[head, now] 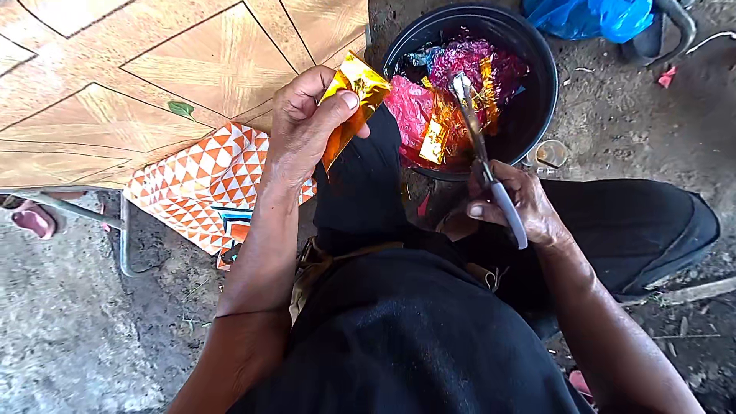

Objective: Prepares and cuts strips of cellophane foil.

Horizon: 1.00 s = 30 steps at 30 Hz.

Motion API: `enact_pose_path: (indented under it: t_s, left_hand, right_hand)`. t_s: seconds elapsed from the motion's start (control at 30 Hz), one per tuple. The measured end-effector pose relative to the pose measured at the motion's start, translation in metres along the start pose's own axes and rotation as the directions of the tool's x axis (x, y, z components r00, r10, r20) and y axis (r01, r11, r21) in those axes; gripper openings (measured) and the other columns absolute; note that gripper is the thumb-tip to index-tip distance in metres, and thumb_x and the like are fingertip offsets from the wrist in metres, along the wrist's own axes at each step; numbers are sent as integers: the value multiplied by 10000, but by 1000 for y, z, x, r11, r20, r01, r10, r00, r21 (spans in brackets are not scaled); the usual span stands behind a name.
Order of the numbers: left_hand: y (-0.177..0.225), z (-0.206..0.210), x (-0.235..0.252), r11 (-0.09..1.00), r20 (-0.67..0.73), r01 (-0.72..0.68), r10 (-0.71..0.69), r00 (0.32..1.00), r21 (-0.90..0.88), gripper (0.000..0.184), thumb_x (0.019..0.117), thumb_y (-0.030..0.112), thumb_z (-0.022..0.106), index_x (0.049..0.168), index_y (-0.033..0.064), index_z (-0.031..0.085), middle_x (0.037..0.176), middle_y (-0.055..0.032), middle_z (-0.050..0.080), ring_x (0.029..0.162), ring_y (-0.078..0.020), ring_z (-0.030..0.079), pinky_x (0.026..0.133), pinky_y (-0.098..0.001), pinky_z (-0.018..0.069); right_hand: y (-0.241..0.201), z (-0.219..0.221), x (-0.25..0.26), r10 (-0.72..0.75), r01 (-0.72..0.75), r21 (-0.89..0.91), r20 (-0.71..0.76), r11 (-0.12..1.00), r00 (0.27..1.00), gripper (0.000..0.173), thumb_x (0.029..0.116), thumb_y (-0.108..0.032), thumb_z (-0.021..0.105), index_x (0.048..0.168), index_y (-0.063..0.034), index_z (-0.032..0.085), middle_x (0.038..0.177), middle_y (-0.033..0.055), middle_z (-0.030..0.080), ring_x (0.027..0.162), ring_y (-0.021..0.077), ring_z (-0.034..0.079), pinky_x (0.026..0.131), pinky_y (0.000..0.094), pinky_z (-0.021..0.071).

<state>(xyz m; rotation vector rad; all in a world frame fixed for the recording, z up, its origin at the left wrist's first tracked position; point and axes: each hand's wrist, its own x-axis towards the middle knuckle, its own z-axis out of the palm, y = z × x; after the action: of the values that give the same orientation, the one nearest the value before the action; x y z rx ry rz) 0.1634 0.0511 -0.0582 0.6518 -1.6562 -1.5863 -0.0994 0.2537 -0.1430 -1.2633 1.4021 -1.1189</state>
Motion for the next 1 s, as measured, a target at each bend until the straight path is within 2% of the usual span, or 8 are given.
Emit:
enact_pose_path:
  t_s: [0.07, 0.13, 0.23, 0.33, 0.43, 0.7, 0.9, 1.0]
  left_hand:
    - [-3, 1, -2, 1000, -2, 23, -22, 1000, 19, 124, 1009, 33, 515, 992, 116, 607, 814, 47, 726, 632, -21, 678, 499, -144, 537]
    - [-7, 1, -3, 1000, 6, 14, -14, 1000, 24, 119, 1012, 34, 531, 1004, 115, 618, 832, 49, 741, 647, -15, 684, 509, -142, 535]
    - [-13, 1, -4, 999, 15, -26, 26, 1000, 21, 109, 1006, 31, 562, 1028, 101, 642, 886, 41, 757, 765, -68, 739, 661, -217, 626]
    - [-19, -1, -4, 998, 16, -55, 55, 998, 18, 75, 989, 47, 623, 1007, 72, 692, 901, 16, 759, 832, -124, 748, 782, -315, 646]
    - [-21, 2, -4, 998, -13, -54, 55, 998, 41, 62, 966, 50, 666, 983, 80, 718, 884, 36, 756, 823, -98, 739, 792, -310, 642]
    - [-20, 8, -4, 999, -37, -44, 45, 998, 29, 71, 954, 34, 687, 985, 80, 731, 883, 45, 763, 822, -74, 736, 795, -282, 633]
    - [-22, 15, -5, 997, -33, -50, 53, 998, 63, 89, 941, 3, 694, 983, 66, 740, 868, 61, 761, 792, -30, 720, 757, -226, 618]
    - [-23, 19, -5, 999, -13, -30, 30, 999, 42, 83, 948, 10, 691, 996, 58, 739, 864, 43, 764, 752, -63, 733, 664, -257, 641]
  right_hand:
    - [-2, -1, 0, -45, 45, 4, 22, 999, 999, 530, 792, -629, 786, 967, -159, 614, 739, -141, 591, 637, -60, 554, 555, 115, 467]
    - [-4, -1, -1, -71, 72, -49, 27, 996, 997, 540, 810, -651, 756, 961, -150, 621, 749, -144, 600, 649, -74, 563, 562, 102, 471]
    - [-7, -2, -3, -39, 47, -142, 55, 989, 998, 590, 795, -679, 743, 990, -133, 632, 758, -145, 609, 664, -89, 573, 579, 92, 484]
    - [-8, -3, -2, 22, -1, -226, 89, 974, 996, 651, 757, -740, 728, 1003, -146, 627, 772, -129, 599, 665, -72, 564, 570, 111, 473]
    - [-9, -4, 0, 33, -2, -305, 99, 952, 995, 687, 750, -773, 702, 1017, -143, 634, 830, -114, 589, 697, -70, 547, 590, 113, 458]
    - [-12, 0, 7, 5, 45, -368, 134, 929, 991, 687, 761, -787, 670, 994, -141, 640, 813, -114, 568, 695, -71, 525, 590, 120, 435]
    - [-23, 3, 12, -20, 72, -403, 133, 912, 991, 634, 771, -738, 680, 962, -135, 647, 806, -97, 575, 706, -57, 527, 602, 135, 428]
    - [-22, -1, 16, -42, 99, -403, 147, 910, 988, 641, 798, -732, 681, 985, -120, 657, 841, -85, 583, 757, -53, 531, 664, 148, 437]
